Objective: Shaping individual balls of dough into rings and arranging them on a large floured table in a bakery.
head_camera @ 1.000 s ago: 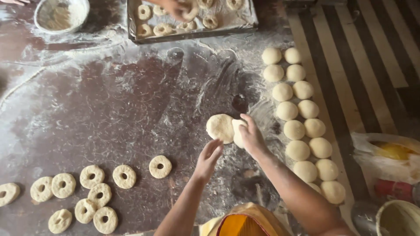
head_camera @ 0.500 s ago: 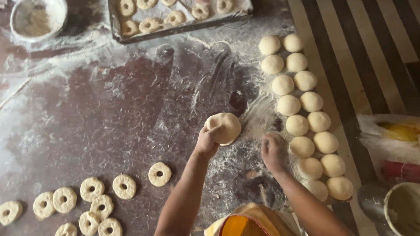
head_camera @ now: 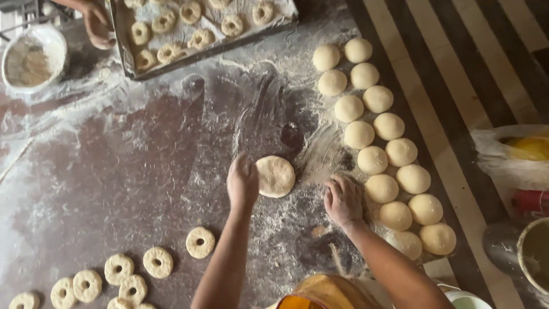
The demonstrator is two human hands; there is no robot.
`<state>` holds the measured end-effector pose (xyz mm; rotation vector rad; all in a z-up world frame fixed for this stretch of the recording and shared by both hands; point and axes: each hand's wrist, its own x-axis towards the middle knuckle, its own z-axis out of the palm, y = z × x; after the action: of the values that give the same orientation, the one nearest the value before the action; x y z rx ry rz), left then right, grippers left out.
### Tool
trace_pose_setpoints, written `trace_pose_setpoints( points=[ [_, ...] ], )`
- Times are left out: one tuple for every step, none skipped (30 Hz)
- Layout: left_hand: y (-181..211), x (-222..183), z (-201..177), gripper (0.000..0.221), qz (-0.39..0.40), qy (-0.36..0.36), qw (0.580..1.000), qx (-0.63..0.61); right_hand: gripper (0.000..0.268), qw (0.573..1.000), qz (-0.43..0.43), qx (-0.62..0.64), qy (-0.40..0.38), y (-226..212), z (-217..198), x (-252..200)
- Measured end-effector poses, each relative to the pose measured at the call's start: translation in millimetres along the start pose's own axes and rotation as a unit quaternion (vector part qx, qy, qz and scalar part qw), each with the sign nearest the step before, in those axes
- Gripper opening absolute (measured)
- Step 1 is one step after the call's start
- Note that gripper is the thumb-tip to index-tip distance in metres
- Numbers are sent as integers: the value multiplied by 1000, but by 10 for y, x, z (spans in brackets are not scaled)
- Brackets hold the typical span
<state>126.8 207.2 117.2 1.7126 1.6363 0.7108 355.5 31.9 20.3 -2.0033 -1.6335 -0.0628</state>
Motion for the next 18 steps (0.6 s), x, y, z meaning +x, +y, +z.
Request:
trace_pose_setpoints(
  points=[
    [-54, 82, 164, 42, -3, 0, 1000, 2, 28, 1000, 0, 2, -3, 3, 17, -15],
    [-110, 166, 328, 42, 72, 23, 997, 18, 27, 1000, 6, -12, -17, 6, 34, -26],
    [-134, 289, 515, 43, 150, 46, 987, 31, 27, 999, 11, -29, -28, 35, 47, 2],
    [-72, 351, 577, 43, 150, 46, 987, 31, 27, 999, 11, -30, -27, 42, 53, 21],
    [-35, 379, 631, 53, 159, 41, 971, 175, 28, 999, 8, -39, -31, 22, 58, -12],
    [3, 408, 688, 64, 165, 36, 934, 316, 29, 998, 5, -47, -36, 4, 63, -43],
    [61, 412, 677, 64, 164, 34, 934, 314, 29, 998, 5, -49, -38, 11, 39, -25],
    [127, 414, 665, 73, 121, -55, 930, 342, 29, 998, 17, -42, -43, 19, 6, -6],
    [202, 443, 626, 82, 79, -140, 915, 369, 29, 998, 29, -32, -44, 4, -7, 34],
    [190, 481, 657, 82, 81, -140, 915, 370, 29, 998, 30, -32, -43, 26, 13, -6],
    [190, 558, 699, 82, 75, -163, 908, 378, 28, 998, 27, -32, -45, 60, 54, -11],
    [192, 641, 746, 82, 68, -187, 901, 387, 28, 998, 23, -32, -47, 99, 100, -11],
    [247, 703, 787, 82, 76, -186, 899, 388, 28, 998, 28, -33, -41, 105, 108, 35],
    [289, 772, 833, 83, 104, -153, 912, 367, 30, 999, 21, -34, -32, 112, 131, 81],
    [227, 659, 863, 85, 119, -133, 921, 345, 32, 999, 17, -31, -41, 65, 101, -65],
    [142, 569, 937, 85, 115, -145, 919, 348, 32, 998, 25, -30, -51, -7, 53, -105],
    [110, 525, 1028, 83, 170, -109, 922, 332, 31, 999, 17, -20, -42, -11, -14, -43],
    [86, 467, 1098, 80, 224, -70, 920, 313, 30, 999, 9, -11, -32, -36, -95, 13]
  ],
)
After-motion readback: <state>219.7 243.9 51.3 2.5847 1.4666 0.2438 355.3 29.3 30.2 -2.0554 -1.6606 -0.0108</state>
